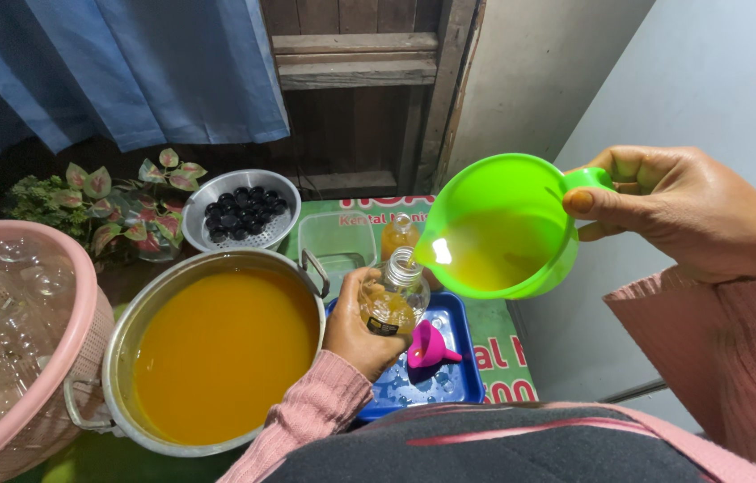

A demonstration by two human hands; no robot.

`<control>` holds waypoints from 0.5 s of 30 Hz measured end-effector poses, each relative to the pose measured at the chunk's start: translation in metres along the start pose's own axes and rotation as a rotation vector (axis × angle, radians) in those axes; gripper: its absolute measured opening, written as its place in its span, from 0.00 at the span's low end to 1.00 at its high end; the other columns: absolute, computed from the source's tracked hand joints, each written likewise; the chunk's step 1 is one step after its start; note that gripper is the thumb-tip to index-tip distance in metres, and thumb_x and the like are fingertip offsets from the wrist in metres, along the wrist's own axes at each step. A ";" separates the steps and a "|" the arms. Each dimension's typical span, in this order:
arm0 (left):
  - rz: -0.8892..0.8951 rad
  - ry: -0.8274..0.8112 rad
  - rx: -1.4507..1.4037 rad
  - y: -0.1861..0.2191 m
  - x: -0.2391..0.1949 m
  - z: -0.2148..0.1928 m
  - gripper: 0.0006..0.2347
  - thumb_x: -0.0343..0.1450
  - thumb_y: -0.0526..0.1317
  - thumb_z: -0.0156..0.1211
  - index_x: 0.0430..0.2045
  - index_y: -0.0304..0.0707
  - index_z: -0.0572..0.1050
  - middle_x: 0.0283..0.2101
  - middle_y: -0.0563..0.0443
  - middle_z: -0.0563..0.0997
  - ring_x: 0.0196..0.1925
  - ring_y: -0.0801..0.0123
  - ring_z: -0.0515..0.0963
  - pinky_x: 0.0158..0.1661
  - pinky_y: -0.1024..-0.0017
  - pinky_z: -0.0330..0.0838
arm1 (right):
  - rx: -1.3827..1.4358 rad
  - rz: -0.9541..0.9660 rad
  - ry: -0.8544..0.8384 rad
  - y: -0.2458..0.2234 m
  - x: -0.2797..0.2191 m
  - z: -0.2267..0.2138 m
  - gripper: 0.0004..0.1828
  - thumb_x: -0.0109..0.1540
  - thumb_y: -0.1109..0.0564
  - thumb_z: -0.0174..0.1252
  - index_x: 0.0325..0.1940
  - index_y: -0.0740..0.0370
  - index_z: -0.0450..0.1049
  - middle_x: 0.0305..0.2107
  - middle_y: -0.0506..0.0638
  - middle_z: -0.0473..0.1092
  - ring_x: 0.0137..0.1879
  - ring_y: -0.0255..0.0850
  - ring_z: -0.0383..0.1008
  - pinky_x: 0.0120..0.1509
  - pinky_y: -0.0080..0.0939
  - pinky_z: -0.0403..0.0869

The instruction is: The person pours an orange liquid from a large metal pot into clear plastic bottles using a green plastic scoop. The person fills one bottle, sets it aside, and then begins filling a second bottle.

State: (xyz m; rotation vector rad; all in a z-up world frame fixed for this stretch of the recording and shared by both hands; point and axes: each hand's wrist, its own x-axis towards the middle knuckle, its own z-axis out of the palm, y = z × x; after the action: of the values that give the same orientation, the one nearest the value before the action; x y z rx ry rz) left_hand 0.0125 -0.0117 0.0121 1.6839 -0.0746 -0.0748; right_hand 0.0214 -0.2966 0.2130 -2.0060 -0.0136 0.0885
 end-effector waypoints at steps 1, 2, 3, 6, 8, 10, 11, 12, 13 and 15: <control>0.038 0.008 0.019 0.000 0.000 0.000 0.35 0.51 0.28 0.72 0.54 0.40 0.64 0.47 0.46 0.79 0.48 0.65 0.83 0.46 0.70 0.79 | -0.004 0.001 0.000 0.000 0.000 0.000 0.15 0.62 0.55 0.58 0.43 0.72 0.77 0.36 0.55 0.79 0.44 0.42 0.81 0.55 0.47 0.81; 0.074 0.015 0.039 -0.001 0.001 0.000 0.35 0.51 0.28 0.73 0.54 0.39 0.64 0.47 0.45 0.78 0.49 0.65 0.82 0.47 0.70 0.79 | -0.007 0.003 -0.001 0.000 0.001 -0.001 0.15 0.63 0.55 0.58 0.43 0.72 0.77 0.36 0.55 0.79 0.44 0.41 0.81 0.56 0.47 0.81; 0.110 0.022 0.059 -0.001 0.001 0.000 0.35 0.52 0.27 0.73 0.54 0.39 0.65 0.48 0.44 0.78 0.50 0.65 0.82 0.47 0.71 0.78 | -0.010 0.006 -0.002 0.000 0.001 -0.001 0.15 0.63 0.55 0.59 0.43 0.72 0.76 0.36 0.55 0.79 0.44 0.41 0.80 0.56 0.47 0.80; 0.115 0.014 0.061 0.001 0.000 -0.001 0.35 0.52 0.27 0.72 0.55 0.39 0.64 0.48 0.44 0.78 0.50 0.64 0.82 0.48 0.71 0.78 | 0.003 -0.010 -0.003 0.000 -0.001 0.000 0.14 0.63 0.55 0.58 0.43 0.73 0.76 0.36 0.56 0.79 0.44 0.42 0.81 0.56 0.47 0.81; 0.055 0.003 0.055 0.003 -0.001 -0.001 0.35 0.52 0.28 0.72 0.54 0.40 0.64 0.48 0.46 0.78 0.50 0.65 0.82 0.47 0.70 0.79 | -0.010 -0.010 0.003 0.000 -0.001 0.000 0.14 0.63 0.56 0.58 0.43 0.73 0.76 0.36 0.56 0.79 0.43 0.42 0.81 0.56 0.47 0.81; 0.002 -0.007 0.037 0.004 -0.002 -0.001 0.35 0.51 0.28 0.72 0.54 0.41 0.64 0.48 0.46 0.78 0.49 0.65 0.82 0.46 0.69 0.80 | -0.025 -0.007 0.007 -0.001 -0.001 0.001 0.14 0.62 0.56 0.58 0.43 0.73 0.76 0.35 0.56 0.79 0.43 0.42 0.81 0.56 0.47 0.81; -0.021 -0.012 0.023 0.005 -0.003 -0.001 0.35 0.51 0.28 0.71 0.55 0.41 0.64 0.48 0.46 0.78 0.48 0.65 0.82 0.45 0.68 0.81 | -0.033 -0.004 0.007 -0.001 -0.002 0.000 0.14 0.62 0.56 0.58 0.43 0.73 0.77 0.35 0.56 0.79 0.43 0.42 0.81 0.56 0.47 0.81; -0.043 -0.018 0.008 0.005 -0.003 0.000 0.35 0.51 0.28 0.71 0.55 0.41 0.64 0.48 0.46 0.77 0.48 0.64 0.82 0.44 0.68 0.81 | -0.041 0.000 0.009 -0.001 -0.002 0.000 0.15 0.62 0.56 0.58 0.43 0.72 0.77 0.35 0.56 0.80 0.43 0.42 0.81 0.56 0.47 0.81; 0.007 -0.008 0.037 0.004 -0.003 -0.001 0.35 0.51 0.28 0.72 0.54 0.40 0.64 0.47 0.46 0.78 0.48 0.64 0.82 0.45 0.69 0.80 | -0.038 -0.002 0.006 -0.001 -0.002 0.000 0.15 0.62 0.56 0.58 0.43 0.72 0.77 0.35 0.56 0.80 0.43 0.42 0.81 0.56 0.47 0.81; 0.107 0.011 0.093 0.003 -0.002 -0.001 0.35 0.52 0.28 0.74 0.54 0.39 0.64 0.47 0.44 0.79 0.50 0.65 0.81 0.48 0.71 0.78 | -0.033 -0.005 0.002 -0.001 -0.001 -0.001 0.15 0.62 0.55 0.58 0.44 0.72 0.77 0.36 0.56 0.80 0.43 0.42 0.81 0.56 0.46 0.81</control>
State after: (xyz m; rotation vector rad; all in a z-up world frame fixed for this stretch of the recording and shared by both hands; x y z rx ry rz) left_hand 0.0105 -0.0106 0.0153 1.7702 -0.1625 0.0188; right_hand 0.0201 -0.2974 0.2140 -2.0392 -0.0189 0.0843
